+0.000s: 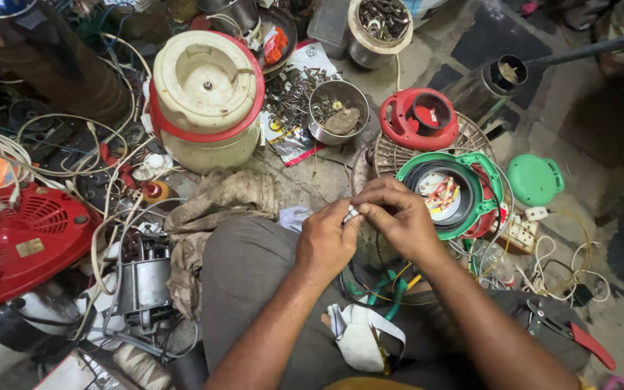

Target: The person sits on the floor and uses a screwdriver to work on the internal components of a green electric kettle. They then pick up the kettle's lid, align it with the base, and use the screwdriver to tighten the screws, securing the lid in place.

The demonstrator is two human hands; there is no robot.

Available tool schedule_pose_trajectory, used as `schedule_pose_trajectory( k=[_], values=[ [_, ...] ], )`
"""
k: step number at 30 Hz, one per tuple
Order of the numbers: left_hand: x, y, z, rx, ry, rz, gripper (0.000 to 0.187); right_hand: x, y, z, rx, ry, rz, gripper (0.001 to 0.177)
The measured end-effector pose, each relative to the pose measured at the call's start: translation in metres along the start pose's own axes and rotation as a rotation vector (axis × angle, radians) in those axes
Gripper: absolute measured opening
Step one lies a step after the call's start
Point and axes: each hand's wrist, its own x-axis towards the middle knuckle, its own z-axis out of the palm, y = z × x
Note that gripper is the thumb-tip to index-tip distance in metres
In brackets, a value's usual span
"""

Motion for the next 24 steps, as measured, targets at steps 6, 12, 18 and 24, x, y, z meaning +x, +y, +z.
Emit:
schedule_pose_trajectory(
  k=[6, 12, 18, 24],
  values=[
    [0.006, 0.006, -0.006, -0.105, -0.034, -0.127, 0.018, 0.007, -0.015, 0.004, 0.435, 0.05, 0.39, 0.032],
    [0.007, -0.004, 0.006, -0.437, -0.075, -0.329, 0.016, 0.001, -0.018, 0.015, 0.33, 0.119, 0.412, 0.035],
    [0.001, -0.016, 0.009, -0.379, -0.11, -0.364, 0.017, 0.001, -0.002, 0.019, 0.346, 0.11, 0.417, 0.03],
    [0.003, -0.034, 0.02, -0.694, -0.109, -0.469, 0.016, 0.001, 0.002, 0.029, 0.553, 0.206, 0.543, 0.026]
  ],
)
